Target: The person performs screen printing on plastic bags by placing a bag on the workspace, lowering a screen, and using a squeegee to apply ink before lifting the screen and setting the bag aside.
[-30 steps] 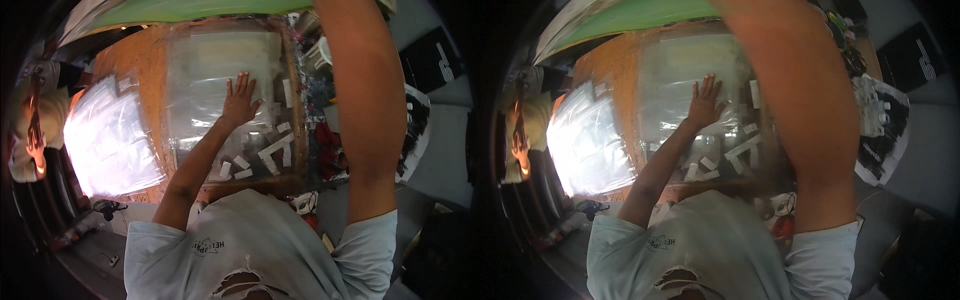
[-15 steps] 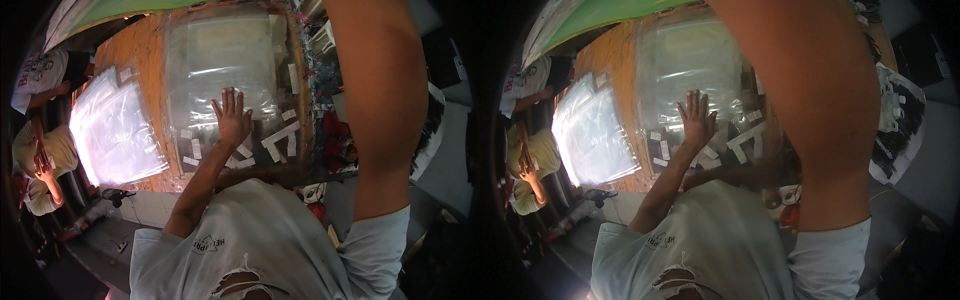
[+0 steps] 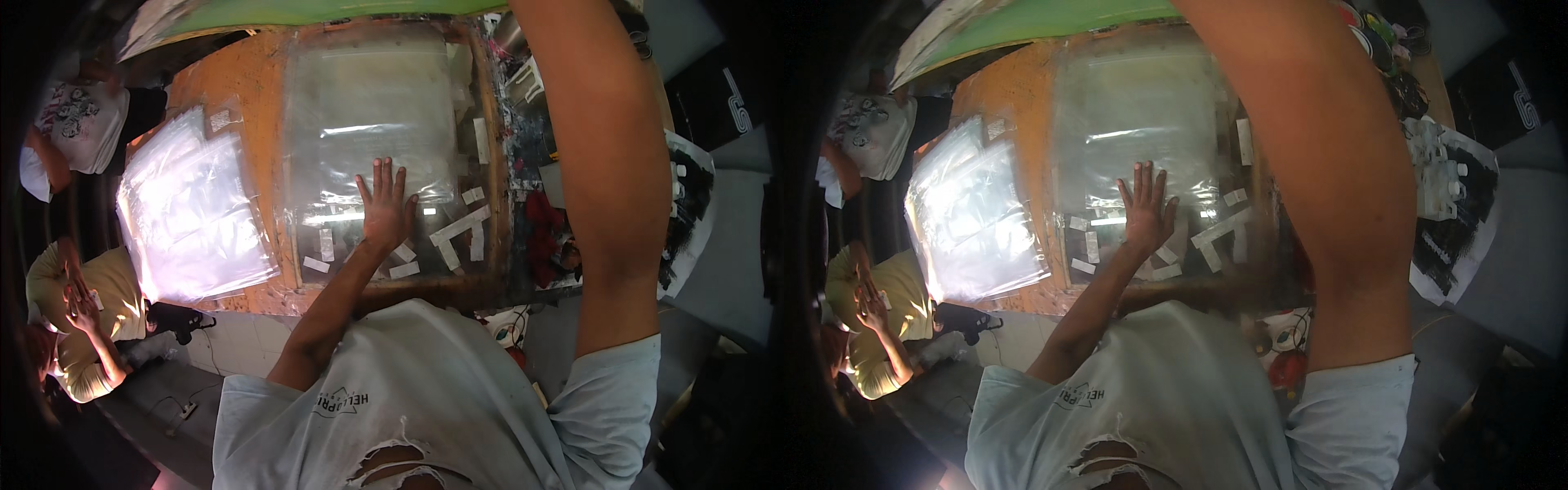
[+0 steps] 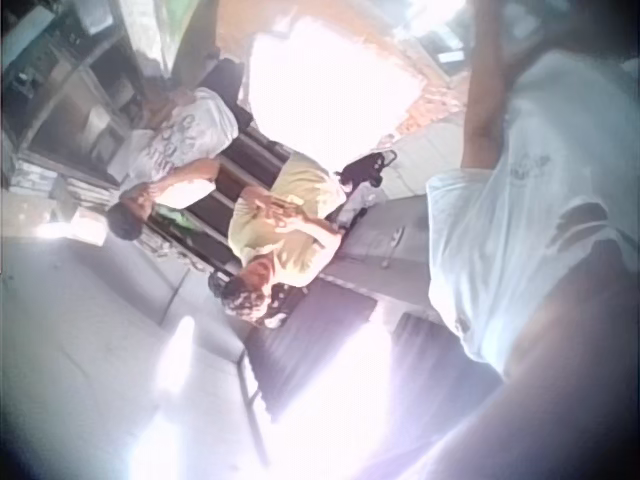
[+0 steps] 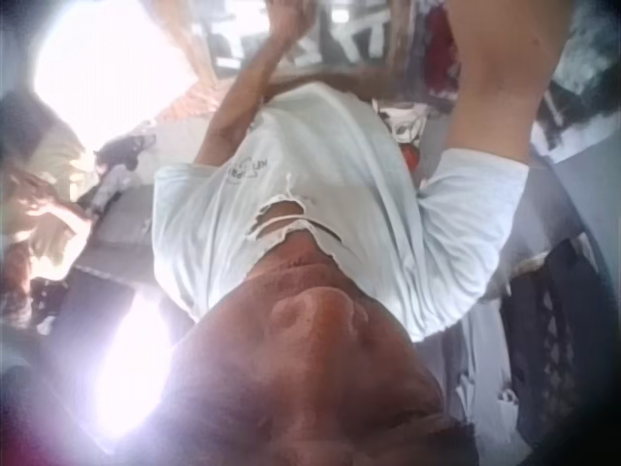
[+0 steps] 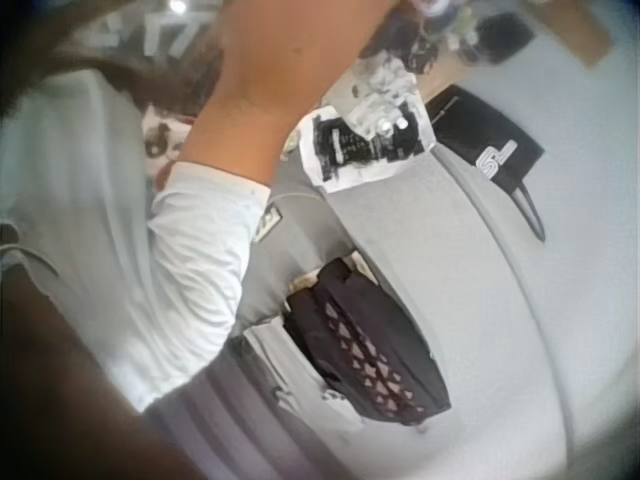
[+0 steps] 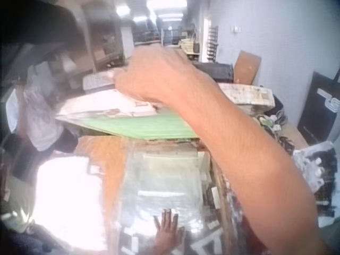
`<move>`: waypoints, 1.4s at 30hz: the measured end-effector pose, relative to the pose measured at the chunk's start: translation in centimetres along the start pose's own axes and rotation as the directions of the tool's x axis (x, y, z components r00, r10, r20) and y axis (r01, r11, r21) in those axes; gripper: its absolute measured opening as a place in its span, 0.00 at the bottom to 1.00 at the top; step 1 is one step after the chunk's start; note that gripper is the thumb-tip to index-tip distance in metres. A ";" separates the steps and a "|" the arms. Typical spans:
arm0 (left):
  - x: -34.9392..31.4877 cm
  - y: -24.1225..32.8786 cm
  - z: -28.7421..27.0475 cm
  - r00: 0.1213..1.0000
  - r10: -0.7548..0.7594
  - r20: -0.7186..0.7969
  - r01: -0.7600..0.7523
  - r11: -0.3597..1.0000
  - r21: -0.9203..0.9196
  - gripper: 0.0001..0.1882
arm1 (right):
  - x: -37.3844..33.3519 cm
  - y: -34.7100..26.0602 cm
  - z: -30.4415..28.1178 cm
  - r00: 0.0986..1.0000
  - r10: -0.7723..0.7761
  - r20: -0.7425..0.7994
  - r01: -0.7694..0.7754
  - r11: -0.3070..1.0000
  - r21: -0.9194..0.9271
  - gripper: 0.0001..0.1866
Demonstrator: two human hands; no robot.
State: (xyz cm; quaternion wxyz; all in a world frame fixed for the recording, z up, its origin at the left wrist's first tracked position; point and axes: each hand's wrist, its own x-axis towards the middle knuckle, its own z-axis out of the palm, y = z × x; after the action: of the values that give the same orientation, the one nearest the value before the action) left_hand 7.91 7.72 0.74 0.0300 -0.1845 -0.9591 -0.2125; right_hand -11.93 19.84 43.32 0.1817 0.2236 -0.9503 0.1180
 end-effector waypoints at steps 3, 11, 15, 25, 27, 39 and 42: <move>0.2 0.5 -1.4 0.999 -0.028 -0.030 0.025 0.995 -0.099 0.32 | -1.3 -3.6 -2.5 0.962 0.238 0.134 -0.256 0.957 0.135 0.30; -3.9 3.7 -17.2 0.864 -0.482 -0.144 -0.171 -0.012 -0.985 0.28 | -17.1 -6.5 12.0 0.986 0.058 -0.159 -0.047 0.996 0.076 0.30; -7.0 2.2 -16.1 0.745 -0.388 0.543 0.190 -0.657 -0.729 0.21 | -21.6 -3.4 19.6 0.979 0.165 0.123 -0.188 0.960 0.206 0.25; -9.0 -0.7 -8.3 0.458 -0.487 0.743 0.252 -0.731 -0.634 0.13 | -6.1 10.0 35.7 0.989 0.119 -0.093 -0.127 0.987 -0.096 0.21; -8.9 -0.4 -9.2 0.443 -0.481 0.757 0.285 -0.725 -0.627 0.13 | -3.7 10.6 37.8 0.989 0.119 -0.083 -0.128 0.984 -0.123 0.21; -9.3 0.4 -10.9 0.511 -0.506 0.695 0.301 -0.653 -0.695 0.20 | -18.2 -0.6 30.2 0.977 0.147 0.153 -0.137 0.988 -0.074 0.18; -9.2 0.0 -10.3 0.522 -0.484 0.702 0.340 -0.637 -0.692 0.19 | -25.4 -5.8 26.9 0.979 0.124 0.159 -0.117 0.992 -0.054 0.21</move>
State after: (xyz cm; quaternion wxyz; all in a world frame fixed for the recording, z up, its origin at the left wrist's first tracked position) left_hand 16.24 0.21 8.85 -0.1862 0.3756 -0.3325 -0.8448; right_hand 4.04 16.30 9.68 0.1011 0.1706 -0.9761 0.0890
